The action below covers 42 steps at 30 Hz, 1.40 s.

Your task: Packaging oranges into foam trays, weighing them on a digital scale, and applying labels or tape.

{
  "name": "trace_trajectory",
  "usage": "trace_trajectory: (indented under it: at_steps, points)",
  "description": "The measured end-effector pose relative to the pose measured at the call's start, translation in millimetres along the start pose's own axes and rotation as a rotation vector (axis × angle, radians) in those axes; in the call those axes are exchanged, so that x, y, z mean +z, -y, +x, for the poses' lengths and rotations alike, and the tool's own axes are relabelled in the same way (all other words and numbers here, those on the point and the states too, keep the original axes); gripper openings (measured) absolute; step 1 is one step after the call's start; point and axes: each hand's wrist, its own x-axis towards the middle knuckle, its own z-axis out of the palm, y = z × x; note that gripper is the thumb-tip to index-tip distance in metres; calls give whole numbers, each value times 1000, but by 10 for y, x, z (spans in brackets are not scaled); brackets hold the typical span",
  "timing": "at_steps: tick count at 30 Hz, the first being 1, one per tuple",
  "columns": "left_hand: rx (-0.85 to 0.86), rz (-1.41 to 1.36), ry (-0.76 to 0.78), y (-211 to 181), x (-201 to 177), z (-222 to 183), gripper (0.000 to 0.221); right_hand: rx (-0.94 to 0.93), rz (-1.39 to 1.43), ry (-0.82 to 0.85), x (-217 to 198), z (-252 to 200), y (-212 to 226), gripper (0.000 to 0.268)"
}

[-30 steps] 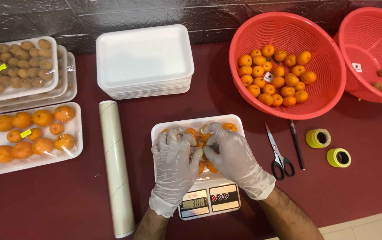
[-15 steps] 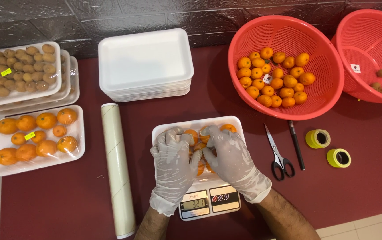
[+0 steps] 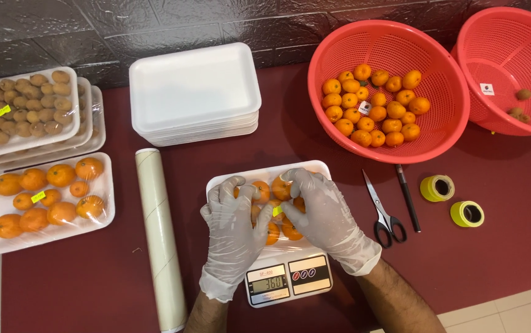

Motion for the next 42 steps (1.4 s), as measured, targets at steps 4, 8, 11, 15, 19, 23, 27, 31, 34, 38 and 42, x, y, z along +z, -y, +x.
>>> trace_trajectory:
  at_steps: [4,8,11,15,19,23,27,31,34,38,42]
  points:
    - [19,17,-4,-27,-14,10,32,-27,29,-18,-39,7,77,33]
    - [37,120,7,33,62,-11,39,-14,6,-17,58,16,-14,35]
    - [35,135,27,19,42,-6,43,-69,28,-77,55,1,-24,34]
    - [22,114,22,20,31,-8,44,-66,-8,-72,56,-11,-30,27]
    - [-1,53,3,-45,-58,16,33,-68,-21,-189,52,-127,-80,25]
    - [14,-63,-14,-120,-129,18,34,68,-11,-295,-104,-330,-211,19]
    - [218,-339,-168,-500,-222,-34,4,155,0,-460,-297,-577,-564,16]
    - [710,-40,-196,-717,50,-219,15,396,-250,-552,-465,-815,-1147,24]
    - [540,-438,-123,-1081,89,-223,14,634,-353,-470,-511,-946,-1657,34]
    - [535,-491,-102,-1281,322,-288,18,735,-368,-405,-504,-961,-1883,39]
    - [554,-373,36,-1491,559,-251,11,752,-379,-376,-486,-943,-1935,31]
